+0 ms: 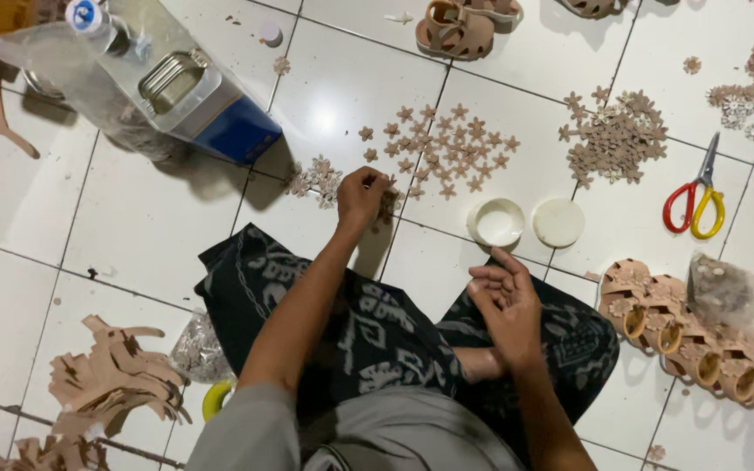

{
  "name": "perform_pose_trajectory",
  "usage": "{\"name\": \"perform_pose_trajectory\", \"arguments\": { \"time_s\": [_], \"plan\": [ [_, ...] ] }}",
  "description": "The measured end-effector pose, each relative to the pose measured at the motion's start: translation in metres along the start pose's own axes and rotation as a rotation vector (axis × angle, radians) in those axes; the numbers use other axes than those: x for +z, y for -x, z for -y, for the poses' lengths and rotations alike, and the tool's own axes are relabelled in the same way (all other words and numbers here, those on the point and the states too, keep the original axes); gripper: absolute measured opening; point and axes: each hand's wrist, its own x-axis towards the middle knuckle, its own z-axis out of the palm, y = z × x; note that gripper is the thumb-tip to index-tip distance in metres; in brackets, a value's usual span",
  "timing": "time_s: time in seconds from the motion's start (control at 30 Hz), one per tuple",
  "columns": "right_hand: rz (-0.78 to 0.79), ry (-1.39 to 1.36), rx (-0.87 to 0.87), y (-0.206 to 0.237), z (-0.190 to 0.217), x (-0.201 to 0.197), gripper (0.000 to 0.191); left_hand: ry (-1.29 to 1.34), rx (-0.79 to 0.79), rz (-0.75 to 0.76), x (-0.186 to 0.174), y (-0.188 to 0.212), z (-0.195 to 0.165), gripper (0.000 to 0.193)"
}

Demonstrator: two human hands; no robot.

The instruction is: The person sits on the floor assembling small wooden flower cutouts. They pick up flower pieces, dip them into a container of white glue, press the pieces together into flower shapes, and attach finished flowers onto wooden shoe components laid out on the floor.

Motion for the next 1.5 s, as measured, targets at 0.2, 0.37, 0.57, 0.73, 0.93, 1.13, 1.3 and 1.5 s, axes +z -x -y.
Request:
{"name": "perform_pose_trajectory", "arguments": {
  "time_s": [0.2,0.37,0.57,0.73,0.93,1.13,1.3,1.5],
  "plan": [
    [-0.022,0.059,0.032,0.002,-0.005,-0.014,0.055,-0.240,0.123,-0.079,0.013,-0.026,0.007,0.020],
    [-0.020,0.082,0.039,-0.001,-0.009,-0.007,0.058,-0.273,0.248,-0.101,0.004,-0.022,0.017,0.021],
    [-0.023,0.025,0.014,-0.007,-0.013,0.006,0.048,-0.483,0.196,0.181,-0.005,0.013,0.028,0.019],
    [-0.043,0.011,0.001,-0.009,-0.017,0.005,0.047,-0.671,0.627,0.094,0.011,0.040,0.041,0.049],
    [-0.058,0.107,-0.002,-0.004,-0.016,-0.005,0.046,-0.560,0.454,0.201,-0.005,0.042,0.043,0.026],
    [-0.139,0.283,-0.072,-0.013,-0.009,-0.009,0.042,-0.440,0.297,-0.144,-0.040,0.008,0.036,0.017],
    [-0.175,0.272,-0.043,-0.022,-0.006,-0.009,0.042,-0.660,0.443,0.064,-0.034,-0.003,0.037,0.036],
    [-0.159,0.278,-0.028,-0.024,-0.011,-0.006,0.042,-0.749,0.610,0.232,-0.006,0.023,0.041,0.064]
  ]
}}
